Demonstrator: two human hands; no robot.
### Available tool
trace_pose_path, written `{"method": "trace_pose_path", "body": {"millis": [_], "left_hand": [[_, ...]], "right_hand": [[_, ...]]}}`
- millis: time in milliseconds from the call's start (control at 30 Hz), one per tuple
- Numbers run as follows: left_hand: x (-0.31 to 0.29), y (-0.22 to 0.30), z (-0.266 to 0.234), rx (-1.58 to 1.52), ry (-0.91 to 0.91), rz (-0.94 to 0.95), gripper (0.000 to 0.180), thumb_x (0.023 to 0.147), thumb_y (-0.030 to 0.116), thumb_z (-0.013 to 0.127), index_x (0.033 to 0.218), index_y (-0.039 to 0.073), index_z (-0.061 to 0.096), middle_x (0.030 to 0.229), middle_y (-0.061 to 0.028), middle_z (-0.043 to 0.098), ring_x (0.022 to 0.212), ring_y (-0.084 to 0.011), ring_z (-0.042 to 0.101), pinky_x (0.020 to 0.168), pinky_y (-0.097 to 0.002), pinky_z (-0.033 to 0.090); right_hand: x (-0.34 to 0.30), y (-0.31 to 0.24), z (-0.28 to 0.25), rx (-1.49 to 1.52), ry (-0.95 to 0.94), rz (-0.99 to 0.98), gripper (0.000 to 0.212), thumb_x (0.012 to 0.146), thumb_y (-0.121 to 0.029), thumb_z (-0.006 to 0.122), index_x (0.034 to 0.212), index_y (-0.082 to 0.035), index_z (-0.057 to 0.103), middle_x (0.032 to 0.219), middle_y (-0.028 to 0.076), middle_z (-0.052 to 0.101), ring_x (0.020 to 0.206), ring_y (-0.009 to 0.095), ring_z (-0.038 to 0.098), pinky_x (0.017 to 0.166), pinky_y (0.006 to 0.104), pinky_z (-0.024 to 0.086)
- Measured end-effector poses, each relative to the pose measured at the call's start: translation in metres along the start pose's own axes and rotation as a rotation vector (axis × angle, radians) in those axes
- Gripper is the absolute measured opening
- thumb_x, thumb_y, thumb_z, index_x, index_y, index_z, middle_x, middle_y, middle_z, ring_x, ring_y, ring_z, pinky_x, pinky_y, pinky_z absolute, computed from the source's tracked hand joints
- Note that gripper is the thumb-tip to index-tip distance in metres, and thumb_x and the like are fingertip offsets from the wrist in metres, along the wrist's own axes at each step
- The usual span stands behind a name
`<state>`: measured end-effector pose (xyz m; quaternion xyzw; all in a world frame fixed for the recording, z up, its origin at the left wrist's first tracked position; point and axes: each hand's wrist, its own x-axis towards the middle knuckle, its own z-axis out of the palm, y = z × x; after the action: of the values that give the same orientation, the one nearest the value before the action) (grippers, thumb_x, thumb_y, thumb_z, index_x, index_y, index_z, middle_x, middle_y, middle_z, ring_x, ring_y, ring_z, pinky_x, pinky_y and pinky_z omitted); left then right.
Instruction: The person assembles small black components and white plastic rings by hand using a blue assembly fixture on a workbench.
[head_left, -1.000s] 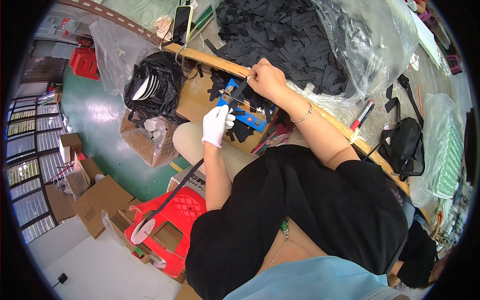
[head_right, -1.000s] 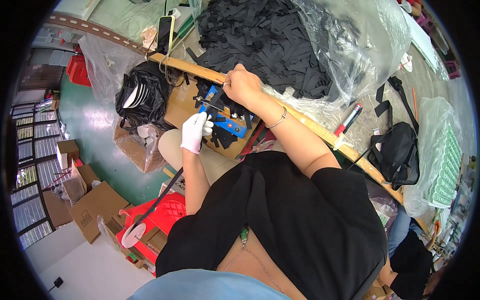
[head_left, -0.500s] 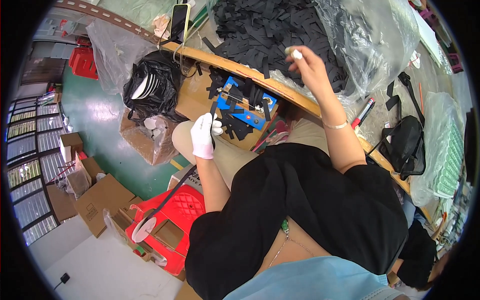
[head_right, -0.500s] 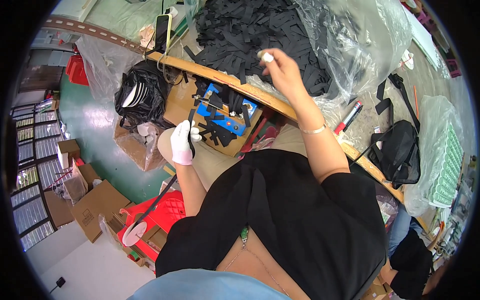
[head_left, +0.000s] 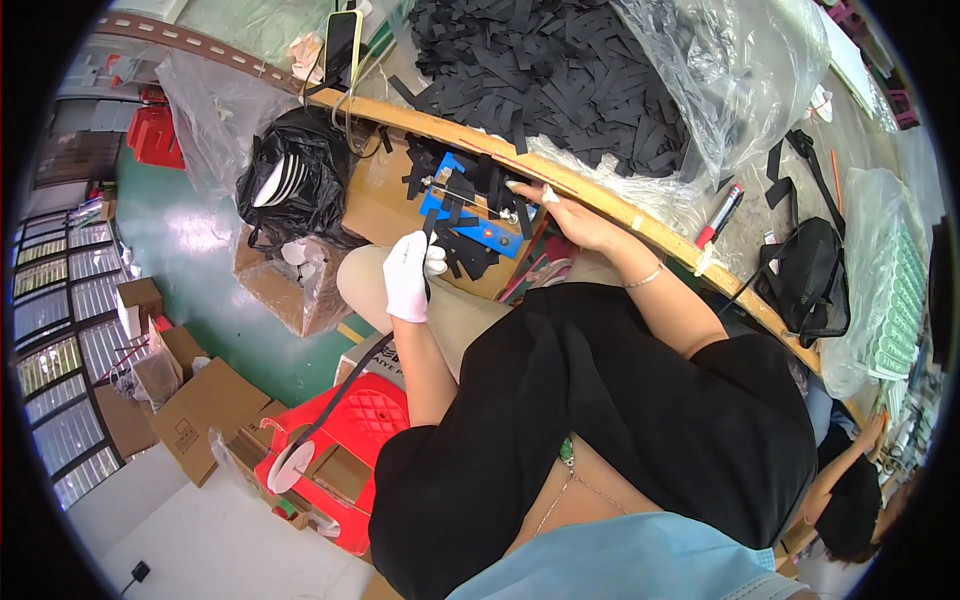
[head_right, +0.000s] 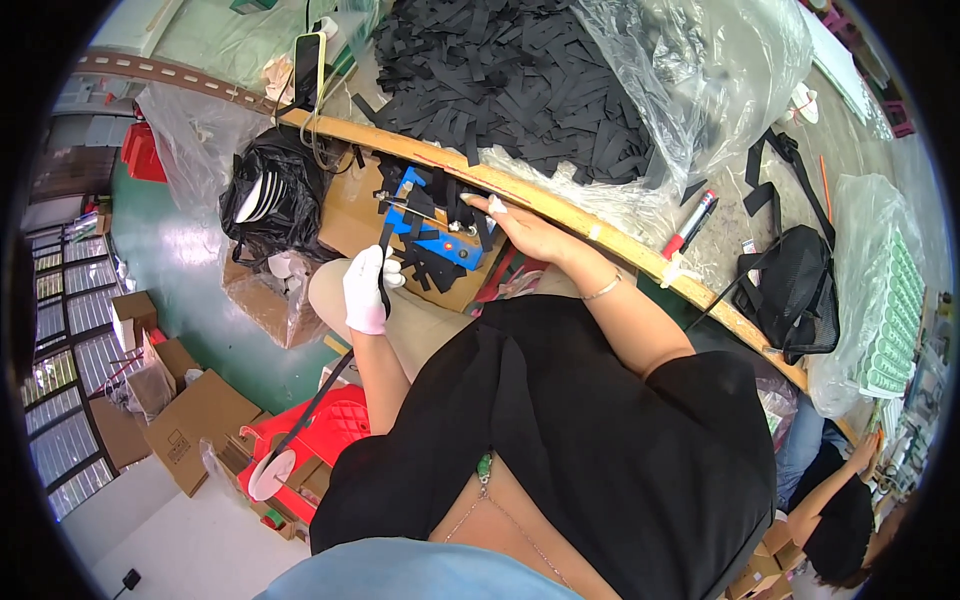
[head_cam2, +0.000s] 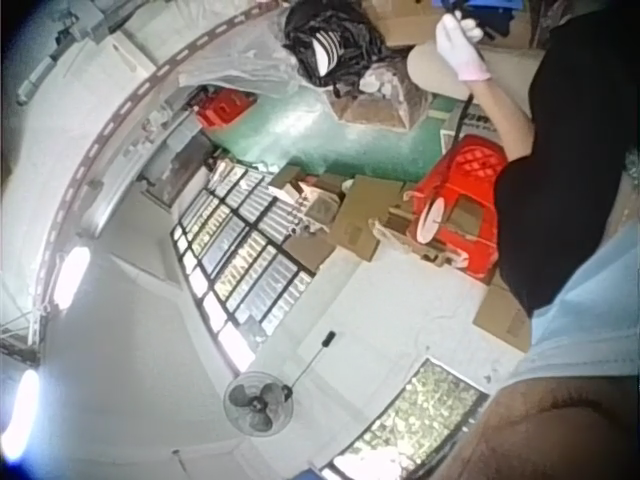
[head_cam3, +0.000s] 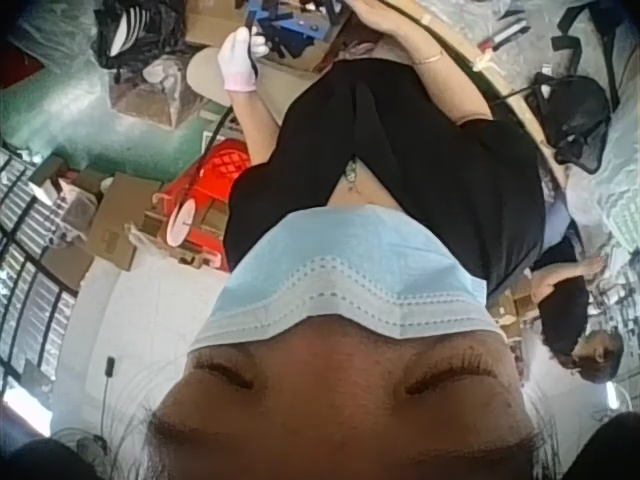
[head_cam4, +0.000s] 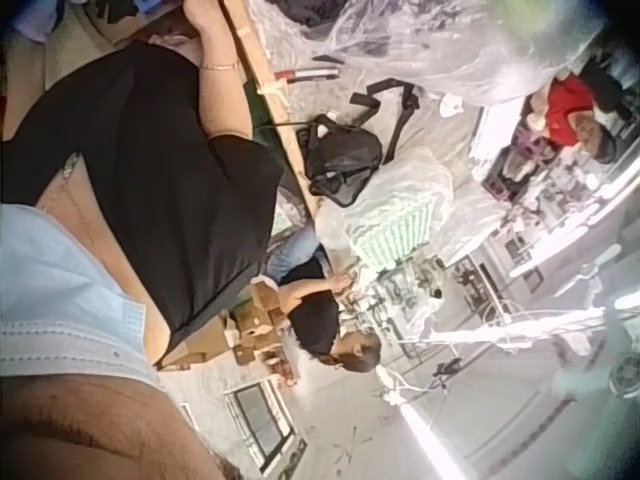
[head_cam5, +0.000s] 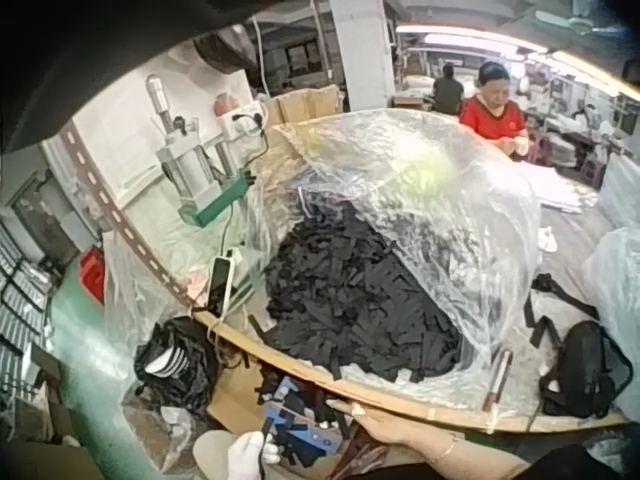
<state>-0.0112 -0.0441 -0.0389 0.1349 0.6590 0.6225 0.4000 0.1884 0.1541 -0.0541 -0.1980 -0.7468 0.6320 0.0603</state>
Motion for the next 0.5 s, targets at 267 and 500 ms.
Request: {"method": "trace_pose_path", "body": {"millis": [267, 500], "left_hand": [[-0.002, -0.008, -0.006, 0.015, 0.004, -0.025, 0.026, 0.091, 0.022, 0.052, 0.096, -0.002, 0.059, 0.070, -0.0070, 0.061, 0.054, -0.0099, 0.054, 0.052, -0.0216, 0.044], [-0.001, -0.009, -0.005, 0.034, 0.000, -0.026, 0.026, 0.091, 0.023, 0.052, 0.094, -0.002, 0.060, 0.071, -0.0072, 0.062, 0.055, -0.0099, 0.055, 0.053, -0.0220, 0.045]], "right_hand": [[0.034, -0.013, 0.006, -0.111, -0.043, 0.027, 0.064, 0.093, -0.053, 0.008, 0.132, -0.018, 0.044, 0.144, 0.017, 0.023, 0.135, 0.030, 0.017, 0.111, 0.0338, 0.010], [0.049, -0.010, 0.013, 0.023, 0.016, 0.104, 0.070, 0.092, -0.057, 0.011, 0.131, -0.009, 0.044, 0.141, 0.017, 0.030, 0.134, 0.026, 0.020, 0.110, 0.0323, 0.012]]}}
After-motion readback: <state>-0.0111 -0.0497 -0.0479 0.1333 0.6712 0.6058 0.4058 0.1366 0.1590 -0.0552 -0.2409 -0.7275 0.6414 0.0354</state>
